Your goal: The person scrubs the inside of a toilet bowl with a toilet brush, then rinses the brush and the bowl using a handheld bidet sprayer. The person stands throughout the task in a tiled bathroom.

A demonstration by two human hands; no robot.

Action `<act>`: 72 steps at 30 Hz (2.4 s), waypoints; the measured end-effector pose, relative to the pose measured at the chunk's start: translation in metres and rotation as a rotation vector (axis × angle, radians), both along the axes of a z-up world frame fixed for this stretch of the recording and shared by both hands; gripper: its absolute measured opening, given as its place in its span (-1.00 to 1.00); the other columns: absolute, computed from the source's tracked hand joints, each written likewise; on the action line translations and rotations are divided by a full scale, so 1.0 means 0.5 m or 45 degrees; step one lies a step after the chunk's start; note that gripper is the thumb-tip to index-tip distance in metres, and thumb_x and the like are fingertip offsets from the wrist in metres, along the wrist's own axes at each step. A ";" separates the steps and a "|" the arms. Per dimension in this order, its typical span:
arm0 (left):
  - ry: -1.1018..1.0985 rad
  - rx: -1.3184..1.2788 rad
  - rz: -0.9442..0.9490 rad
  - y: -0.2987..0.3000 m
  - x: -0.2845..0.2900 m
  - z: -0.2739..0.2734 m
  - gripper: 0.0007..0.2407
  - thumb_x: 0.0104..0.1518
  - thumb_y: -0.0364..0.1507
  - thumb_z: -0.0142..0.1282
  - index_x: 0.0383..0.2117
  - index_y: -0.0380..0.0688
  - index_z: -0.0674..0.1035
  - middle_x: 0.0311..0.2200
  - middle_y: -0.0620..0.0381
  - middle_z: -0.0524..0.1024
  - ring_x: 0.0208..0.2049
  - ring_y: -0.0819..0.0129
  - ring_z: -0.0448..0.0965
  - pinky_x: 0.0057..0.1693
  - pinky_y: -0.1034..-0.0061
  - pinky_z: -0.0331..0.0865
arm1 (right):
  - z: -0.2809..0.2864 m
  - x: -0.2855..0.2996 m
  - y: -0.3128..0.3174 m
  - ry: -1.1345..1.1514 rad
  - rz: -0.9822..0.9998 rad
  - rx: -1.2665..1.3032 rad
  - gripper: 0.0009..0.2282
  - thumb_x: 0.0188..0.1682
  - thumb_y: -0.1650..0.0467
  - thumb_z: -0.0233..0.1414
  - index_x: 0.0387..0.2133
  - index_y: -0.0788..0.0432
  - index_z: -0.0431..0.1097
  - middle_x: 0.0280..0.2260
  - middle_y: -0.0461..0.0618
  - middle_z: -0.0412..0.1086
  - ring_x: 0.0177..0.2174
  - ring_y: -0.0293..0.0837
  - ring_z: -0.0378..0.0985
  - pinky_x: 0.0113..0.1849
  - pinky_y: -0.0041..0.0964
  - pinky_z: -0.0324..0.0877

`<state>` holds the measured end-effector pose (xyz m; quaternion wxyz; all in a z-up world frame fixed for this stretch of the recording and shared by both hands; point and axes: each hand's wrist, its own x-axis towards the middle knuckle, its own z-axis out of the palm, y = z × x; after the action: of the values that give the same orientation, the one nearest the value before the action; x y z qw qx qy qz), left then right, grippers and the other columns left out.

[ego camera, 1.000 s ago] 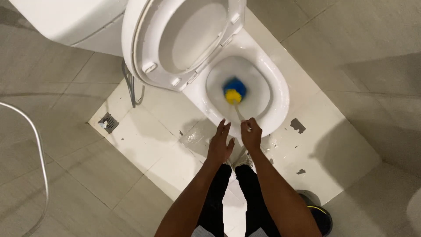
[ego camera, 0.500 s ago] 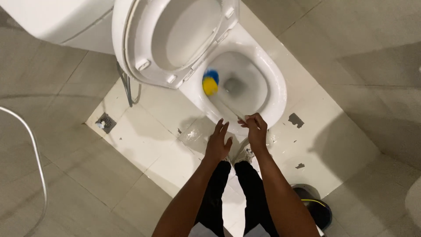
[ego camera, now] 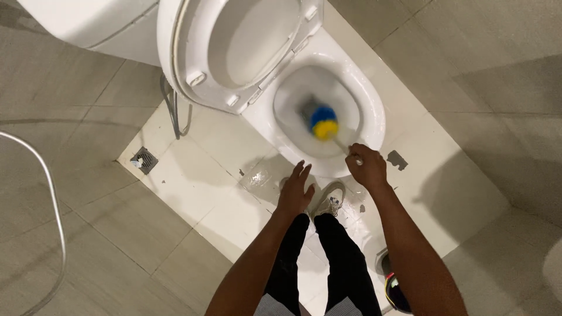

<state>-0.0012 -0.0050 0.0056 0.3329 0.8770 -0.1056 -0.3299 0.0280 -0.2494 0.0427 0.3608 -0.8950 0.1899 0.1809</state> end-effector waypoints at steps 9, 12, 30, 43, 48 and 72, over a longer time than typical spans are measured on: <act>-0.043 -0.223 0.108 0.023 -0.039 -0.038 -0.45 0.19 -0.39 0.12 0.35 -0.11 0.27 0.44 -0.14 0.10 0.33 -0.14 0.28 0.31 -0.01 0.31 | -0.045 -0.008 -0.044 -0.071 -0.352 0.673 -0.87 0.05 0.46 0.03 -0.32 0.33 0.49 -0.14 0.02 0.61 -0.38 -0.10 0.66 -0.38 -0.13 0.56; 0.125 -0.058 0.050 0.001 -0.013 0.024 -0.43 0.13 -0.42 0.16 0.33 -0.08 0.27 0.42 -0.11 0.07 0.33 -0.12 0.24 0.26 -0.09 0.20 | -0.121 -0.054 0.004 -0.022 -0.176 0.171 -0.86 0.06 0.47 0.09 -0.16 0.25 0.54 -0.29 0.20 0.56 -0.42 -0.09 0.57 -0.38 -0.19 0.47; -0.089 -0.350 0.208 -0.026 0.000 0.045 -0.30 0.10 -0.47 0.16 0.42 -0.11 0.11 0.42 -0.28 0.08 0.32 -0.20 0.30 0.22 0.15 0.42 | -0.010 -0.033 0.158 -0.286 -0.667 0.894 -0.96 -0.02 0.54 0.00 -0.42 0.33 0.34 -0.07 0.23 0.49 -0.38 -0.12 0.65 -0.32 -0.19 0.62; -0.229 -0.330 0.162 0.006 -0.054 -0.016 -0.30 0.08 -0.48 0.19 0.41 -0.12 0.14 0.42 -0.25 0.09 0.29 -0.26 0.34 0.23 0.11 0.40 | -0.069 -0.012 0.165 -0.163 -0.467 0.834 -0.90 -0.03 0.48 0.02 -0.31 0.24 0.46 -0.23 0.16 0.51 -0.44 -0.03 0.59 -0.38 -0.15 0.57; -0.098 -0.296 0.163 0.001 -0.021 0.005 -0.31 0.09 -0.48 0.17 0.42 -0.10 0.15 0.42 -0.21 0.08 0.28 -0.21 0.34 0.17 0.14 0.44 | -0.183 -0.063 0.113 -0.274 -0.352 0.307 -0.94 0.04 0.55 -0.02 -0.32 0.35 0.39 -0.10 0.32 0.52 -0.22 -0.02 0.66 -0.24 -0.14 0.57; 0.087 -0.084 0.025 0.051 0.010 0.042 -0.44 0.19 -0.34 0.11 0.36 -0.07 0.26 0.46 -0.10 0.01 0.30 -0.26 0.21 0.31 -0.02 0.24 | -0.028 -0.028 0.010 -0.173 0.086 -0.103 -0.76 0.10 0.50 0.01 0.02 0.22 0.46 -0.35 0.25 0.53 -0.39 0.12 0.62 -0.29 0.03 0.51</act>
<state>0.0039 0.0207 0.0267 0.3683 0.8548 -0.0963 -0.3527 0.0139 -0.2444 0.0289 0.3300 -0.9250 0.1419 0.1238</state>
